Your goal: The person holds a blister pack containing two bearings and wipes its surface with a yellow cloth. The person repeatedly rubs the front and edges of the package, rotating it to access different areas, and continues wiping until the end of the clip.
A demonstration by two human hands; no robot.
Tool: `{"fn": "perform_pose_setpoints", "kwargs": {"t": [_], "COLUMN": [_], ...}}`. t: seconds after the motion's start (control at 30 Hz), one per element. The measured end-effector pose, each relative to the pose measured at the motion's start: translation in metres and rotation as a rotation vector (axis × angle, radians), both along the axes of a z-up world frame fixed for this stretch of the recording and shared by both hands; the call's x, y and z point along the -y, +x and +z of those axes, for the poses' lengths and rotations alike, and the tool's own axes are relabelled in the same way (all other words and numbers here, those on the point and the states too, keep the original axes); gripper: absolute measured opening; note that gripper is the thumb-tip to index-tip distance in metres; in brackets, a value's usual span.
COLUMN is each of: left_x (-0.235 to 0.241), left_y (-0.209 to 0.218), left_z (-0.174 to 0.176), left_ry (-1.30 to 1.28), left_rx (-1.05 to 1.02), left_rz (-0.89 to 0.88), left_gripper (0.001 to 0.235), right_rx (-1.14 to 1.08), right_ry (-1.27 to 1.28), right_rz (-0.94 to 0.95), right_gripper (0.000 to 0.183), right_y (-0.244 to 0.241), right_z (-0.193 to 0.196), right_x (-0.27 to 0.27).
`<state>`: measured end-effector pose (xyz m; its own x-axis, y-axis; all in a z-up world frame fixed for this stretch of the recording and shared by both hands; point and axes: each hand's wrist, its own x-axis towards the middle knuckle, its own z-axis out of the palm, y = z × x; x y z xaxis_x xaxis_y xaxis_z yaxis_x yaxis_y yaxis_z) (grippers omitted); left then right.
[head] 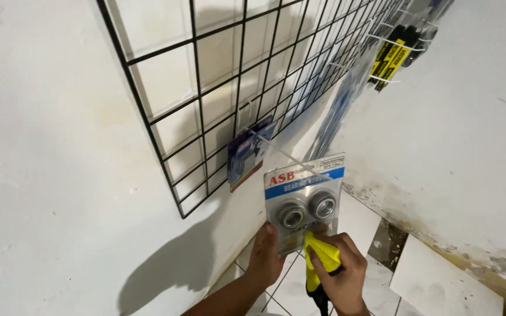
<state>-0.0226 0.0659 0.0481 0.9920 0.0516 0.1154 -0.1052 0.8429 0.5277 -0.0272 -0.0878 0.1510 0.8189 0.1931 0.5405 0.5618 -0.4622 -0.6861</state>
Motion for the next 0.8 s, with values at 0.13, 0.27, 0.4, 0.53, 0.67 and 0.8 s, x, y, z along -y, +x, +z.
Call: {"fn": "perform_pose_setpoints", "kwargs": {"t": [0.13,0.27,0.4,0.53,0.67,0.8], "left_x": [0.003,-0.008,-0.008,-0.006,-0.015,-0.019], "left_y": [-0.002,0.003,0.004,0.013,0.008,0.014], "left_z": [0.001,0.001,0.015,-0.005,0.025,-0.014], "left_ry": [0.18,0.336,0.285,0.292,0.234,0.083], "left_rx": [0.007,-0.077,-0.029,0.107,-0.016,-0.048], "left_rz": [0.047,0.109,0.083,0.13,0.118,0.151], "left_gripper": [0.068,0.065,0.064,0.053,0.069,0.061], "right_rx": [0.052,0.089,0.032,0.065,-0.01,-0.026], "right_ry": [-0.004,0.005,0.01,0.022,0.03,0.011], "right_rz": [-0.075,0.001,-0.005,-0.029,0.016,0.042], "right_gripper": [0.03,0.034,0.038,0.039,0.036,0.03], "right_y": [0.001,0.0,0.005,0.012,0.012,0.014], "right_z": [-0.001,-0.008,-0.012,-0.005,-0.018,-0.028], "right_x": [-0.002,0.002,0.005,-0.001,-0.006,-0.011]}}
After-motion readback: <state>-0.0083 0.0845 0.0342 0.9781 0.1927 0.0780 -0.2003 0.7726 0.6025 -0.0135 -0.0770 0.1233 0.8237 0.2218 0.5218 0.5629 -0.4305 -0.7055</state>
